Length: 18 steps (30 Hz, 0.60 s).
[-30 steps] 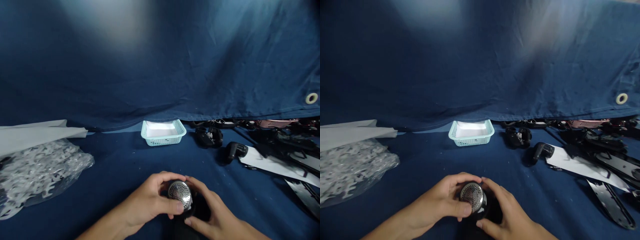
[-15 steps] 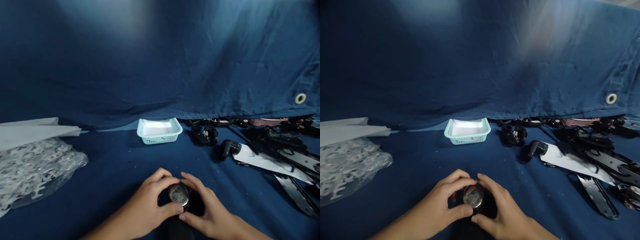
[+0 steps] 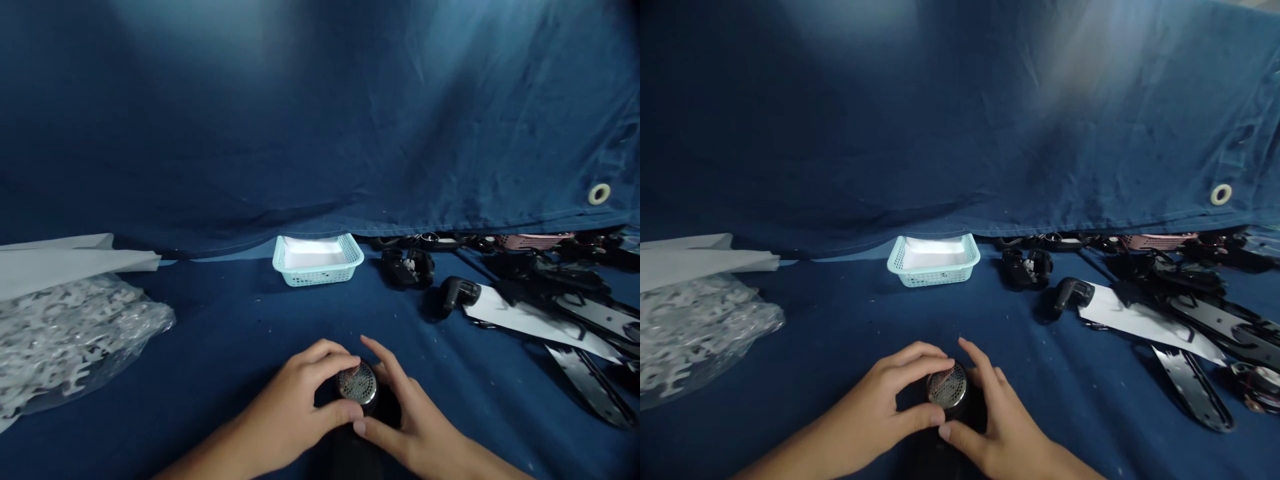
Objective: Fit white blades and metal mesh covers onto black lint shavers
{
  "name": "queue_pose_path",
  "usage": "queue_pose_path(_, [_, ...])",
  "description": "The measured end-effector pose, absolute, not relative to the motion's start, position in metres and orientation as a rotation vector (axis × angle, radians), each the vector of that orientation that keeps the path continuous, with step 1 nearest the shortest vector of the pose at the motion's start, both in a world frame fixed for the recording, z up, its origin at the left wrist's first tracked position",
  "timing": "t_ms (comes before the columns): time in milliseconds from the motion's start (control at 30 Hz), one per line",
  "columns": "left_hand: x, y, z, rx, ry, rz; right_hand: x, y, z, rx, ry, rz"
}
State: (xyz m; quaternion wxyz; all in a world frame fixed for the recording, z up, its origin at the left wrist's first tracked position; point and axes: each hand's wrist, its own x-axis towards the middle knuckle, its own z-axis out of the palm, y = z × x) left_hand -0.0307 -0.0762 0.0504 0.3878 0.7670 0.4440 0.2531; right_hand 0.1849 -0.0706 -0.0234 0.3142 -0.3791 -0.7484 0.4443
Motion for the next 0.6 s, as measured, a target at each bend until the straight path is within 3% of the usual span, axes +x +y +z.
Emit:
queue_pose_path(300, [-0.028, -0.084, 0.028, 1.967, 1.159, 0.824, 0.18, -0.07, -0.014, -0.95, -1.59, 1.286])
queue_pose_path(600, [-0.022, -0.089, 0.016, 1.776, 1.1, 1.031, 0.185, -0.069, -0.001, -0.718, -1.274, 1.75])
